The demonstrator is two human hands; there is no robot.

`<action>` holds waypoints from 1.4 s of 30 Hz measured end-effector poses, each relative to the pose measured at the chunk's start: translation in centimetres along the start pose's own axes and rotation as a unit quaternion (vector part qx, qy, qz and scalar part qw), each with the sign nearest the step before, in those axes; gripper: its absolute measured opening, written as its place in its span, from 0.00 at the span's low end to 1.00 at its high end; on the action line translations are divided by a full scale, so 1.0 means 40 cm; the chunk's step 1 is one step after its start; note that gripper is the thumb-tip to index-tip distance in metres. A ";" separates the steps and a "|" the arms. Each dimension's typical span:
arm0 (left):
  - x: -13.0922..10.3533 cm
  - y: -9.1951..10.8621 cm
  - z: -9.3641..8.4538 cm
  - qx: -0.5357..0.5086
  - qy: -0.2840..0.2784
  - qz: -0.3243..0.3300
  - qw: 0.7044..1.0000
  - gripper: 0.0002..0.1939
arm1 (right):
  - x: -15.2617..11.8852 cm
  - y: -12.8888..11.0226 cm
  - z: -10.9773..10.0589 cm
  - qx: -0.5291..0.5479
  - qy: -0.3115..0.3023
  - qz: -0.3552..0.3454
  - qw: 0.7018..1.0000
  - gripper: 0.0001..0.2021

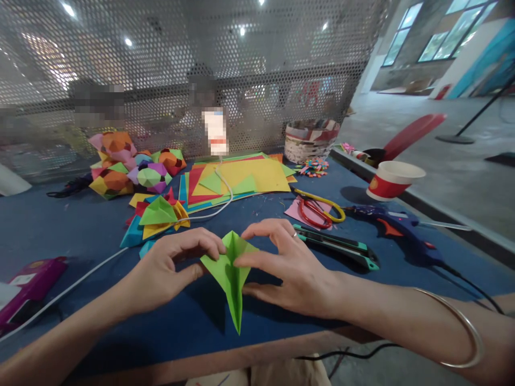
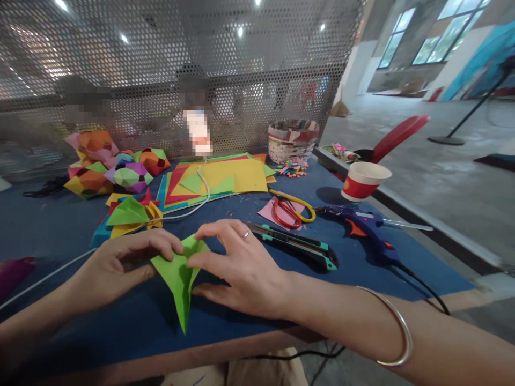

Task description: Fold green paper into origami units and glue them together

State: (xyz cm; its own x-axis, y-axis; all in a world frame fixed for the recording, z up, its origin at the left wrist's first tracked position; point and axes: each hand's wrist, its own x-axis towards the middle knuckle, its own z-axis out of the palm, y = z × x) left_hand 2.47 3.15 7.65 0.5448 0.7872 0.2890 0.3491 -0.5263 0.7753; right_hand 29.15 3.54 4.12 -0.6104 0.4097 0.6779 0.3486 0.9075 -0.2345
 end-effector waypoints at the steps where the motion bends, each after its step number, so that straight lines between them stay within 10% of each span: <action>1: -0.005 -0.007 0.000 0.009 -0.010 0.018 1.000 0.11 | -0.001 0.002 0.000 -0.012 -0.004 -0.017 1.000 0.06; 7: -0.032 -0.039 -0.001 0.177 -0.075 0.094 0.977 0.26 | 0.000 0.024 0.007 -0.066 -0.050 -0.071 0.994 0.10; 19: -0.075 -0.092 0.006 0.313 -0.040 0.215 0.924 0.15 | 0.002 0.032 0.015 -0.057 -0.100 -0.075 0.991 0.13; 30: -0.076 -0.054 0.029 0.113 -0.032 0.073 0.990 0.12 | -0.002 0.004 0.026 0.033 -0.081 0.026 0.996 0.22; 42: -0.084 -0.073 0.069 0.286 0.041 0.046 0.956 0.17 | 0.006 -0.011 0.047 0.066 -0.151 0.224 0.961 0.23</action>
State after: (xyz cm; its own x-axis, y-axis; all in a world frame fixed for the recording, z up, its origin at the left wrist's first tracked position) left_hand 1.71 1.16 2.86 0.5399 0.7395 0.4020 0.6755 -0.6657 0.3172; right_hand 27.52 3.42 3.10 -0.6054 0.7518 0.2612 0.5429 0.6301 -0.5552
